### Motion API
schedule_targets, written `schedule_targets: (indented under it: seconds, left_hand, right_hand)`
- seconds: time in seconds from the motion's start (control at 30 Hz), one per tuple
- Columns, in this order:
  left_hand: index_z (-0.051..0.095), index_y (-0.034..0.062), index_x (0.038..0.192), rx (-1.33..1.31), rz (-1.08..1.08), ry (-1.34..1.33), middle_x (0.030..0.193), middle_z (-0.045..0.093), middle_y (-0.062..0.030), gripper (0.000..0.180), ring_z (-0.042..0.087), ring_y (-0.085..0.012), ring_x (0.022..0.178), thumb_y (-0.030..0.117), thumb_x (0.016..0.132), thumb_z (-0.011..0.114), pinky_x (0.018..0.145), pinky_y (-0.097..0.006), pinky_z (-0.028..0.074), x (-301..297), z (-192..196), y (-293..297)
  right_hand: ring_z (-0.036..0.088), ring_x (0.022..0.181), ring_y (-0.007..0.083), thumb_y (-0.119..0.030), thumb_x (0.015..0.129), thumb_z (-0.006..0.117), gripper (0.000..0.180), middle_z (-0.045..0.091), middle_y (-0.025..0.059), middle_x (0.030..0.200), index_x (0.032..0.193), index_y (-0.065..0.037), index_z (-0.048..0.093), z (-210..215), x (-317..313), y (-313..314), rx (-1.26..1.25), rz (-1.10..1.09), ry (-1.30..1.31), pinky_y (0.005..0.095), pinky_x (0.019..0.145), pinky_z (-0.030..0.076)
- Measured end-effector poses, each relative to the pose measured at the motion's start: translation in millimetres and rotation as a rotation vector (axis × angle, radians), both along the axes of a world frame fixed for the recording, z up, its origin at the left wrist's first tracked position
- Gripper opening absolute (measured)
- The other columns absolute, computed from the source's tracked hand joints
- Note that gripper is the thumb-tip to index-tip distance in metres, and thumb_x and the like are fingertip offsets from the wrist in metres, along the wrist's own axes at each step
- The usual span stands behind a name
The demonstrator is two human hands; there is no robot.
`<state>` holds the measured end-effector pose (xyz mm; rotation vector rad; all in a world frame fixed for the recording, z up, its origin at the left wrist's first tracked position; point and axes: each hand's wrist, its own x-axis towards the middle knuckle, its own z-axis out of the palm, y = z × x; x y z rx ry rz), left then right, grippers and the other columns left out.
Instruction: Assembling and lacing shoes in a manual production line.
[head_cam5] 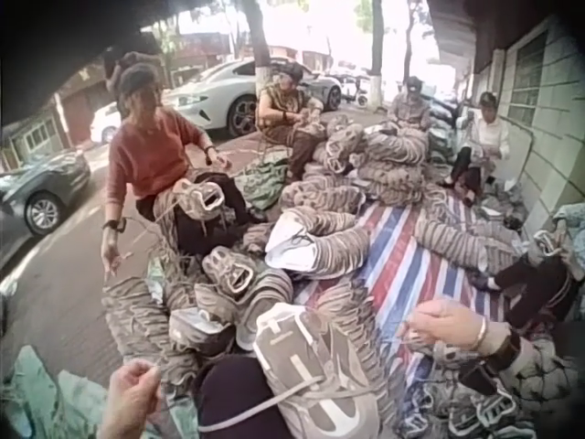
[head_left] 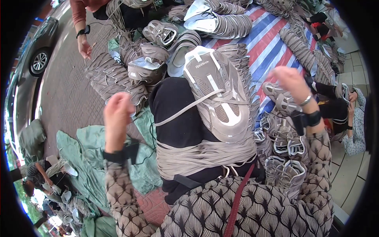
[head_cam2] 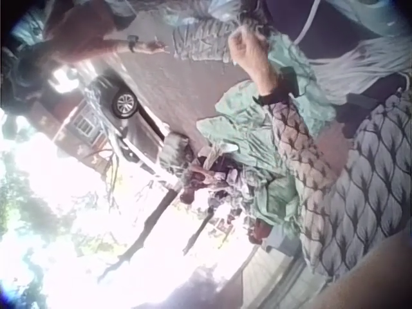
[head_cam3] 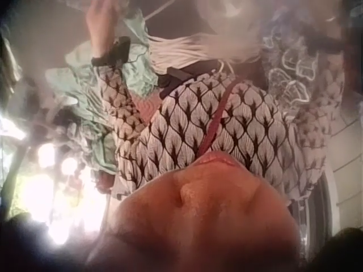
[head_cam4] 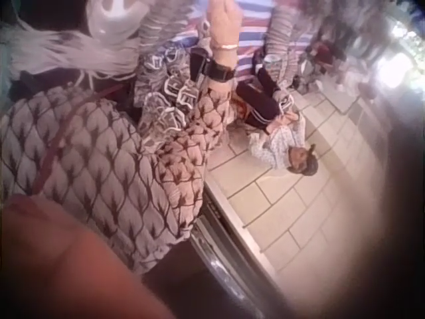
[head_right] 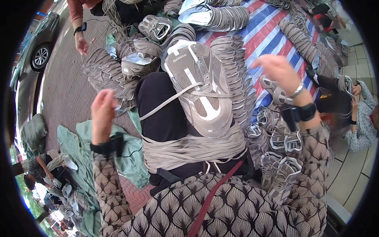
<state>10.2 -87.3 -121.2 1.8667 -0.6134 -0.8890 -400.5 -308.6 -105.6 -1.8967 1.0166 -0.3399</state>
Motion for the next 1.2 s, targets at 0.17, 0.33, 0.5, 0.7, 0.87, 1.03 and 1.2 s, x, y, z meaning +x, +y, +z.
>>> schedule_targets:
  seconds: [0.17,0.33,0.5,0.7,0.87,1.03,1.2]
  left_hand:
    - [0.062,0.0015,0.091,-0.211,-0.444,-0.382,0.073,0.061,0.0008,0.009,0.054,-0.0051,0.062,0.01,0.09,0.06,0.056,-0.021,0.043,-65.6,-24.0,-28.3]
    - [0.067,0.0027,0.089,-0.181,-0.469,-0.616,0.066,0.064,-0.0096,0.012,0.062,-0.0173,0.057,0.013,0.085,0.064,0.056,-0.028,0.047,-96.4,-16.9,-34.4]
    - [0.068,0.0054,0.087,-0.085,-0.51,-0.67,0.066,0.064,-0.0118,0.015,0.064,-0.028,0.06,0.019,0.084,0.064,0.056,-0.035,0.048,-102.7,-13.9,-30.5]
    - [0.063,0.0076,0.079,-0.052,-0.532,-0.629,0.059,0.06,-0.0135,0.015,0.061,-0.0336,0.057,0.022,0.084,0.062,0.052,-0.043,0.047,-111.9,-17.0,-26.5]
    - [0.062,0.0074,0.078,-0.049,-0.512,-0.629,0.059,0.06,-0.0134,0.015,0.061,-0.0336,0.057,0.022,0.084,0.062,0.052,-0.043,0.047,-114.2,-20.0,-25.0]
    - [0.065,0.0052,0.083,-0.007,-0.523,-0.654,0.062,0.062,-0.0128,0.013,0.063,-0.0295,0.058,0.018,0.083,0.063,0.053,-0.037,0.047,-119.4,-16.8,-26.4]
    - [0.06,0.0035,0.078,-0.009,-0.511,-0.657,0.06,0.059,-0.0144,0.012,0.061,-0.0321,0.056,0.015,0.082,0.06,0.052,-0.039,0.046,-121.7,-16.0,-26.6]
  right_hand:
    - [0.048,0.06,0.0052,-0.018,0.092,0.055,0.021,0.056,-0.0031,0.067,0.09,-0.001,0.067,-4.9,80.0,26.9,0.326,0.261,-0.096,0.0231,0.056,0.041]
    - [0.054,0.061,0.009,-0.016,0.088,0.06,0.016,0.058,0.0022,0.067,0.087,-0.001,0.065,-16.9,89.4,28.0,-0.059,0.283,-0.068,0.0266,0.058,0.044]
    - [0.058,0.063,0.0191,-0.013,0.081,0.064,0.012,0.06,0.0079,0.069,0.081,-0.001,0.063,-18.1,98.0,34.0,-0.247,0.247,-0.027,0.0303,0.06,0.045]
    - [0.059,0.067,0.0286,-0.012,0.078,0.065,0.013,0.058,0.0109,0.069,0.075,-0.003,0.057,-19.5,96.8,41.9,-0.601,0.252,-0.031,0.0355,0.061,0.046]
    - [0.058,0.064,0.0277,-0.014,0.078,0.063,0.014,0.057,0.0113,0.068,0.075,-0.002,0.057,-15.1,99.0,43.4,-0.449,0.218,0.037,0.0346,0.058,0.045]
    - [0.057,0.058,0.0258,-0.014,0.076,0.062,0.014,0.056,0.0122,0.065,0.074,-0.001,0.057,-14.1,107.9,50.1,-0.355,0.135,0.043,0.0347,0.054,0.043]
    - [0.056,0.057,0.0259,-0.01,0.074,0.061,0.01,0.055,0.012,0.064,0.072,-0.001,0.056,-19.8,115.8,56.3,-0.177,0.024,0.056,0.0352,0.053,0.042]
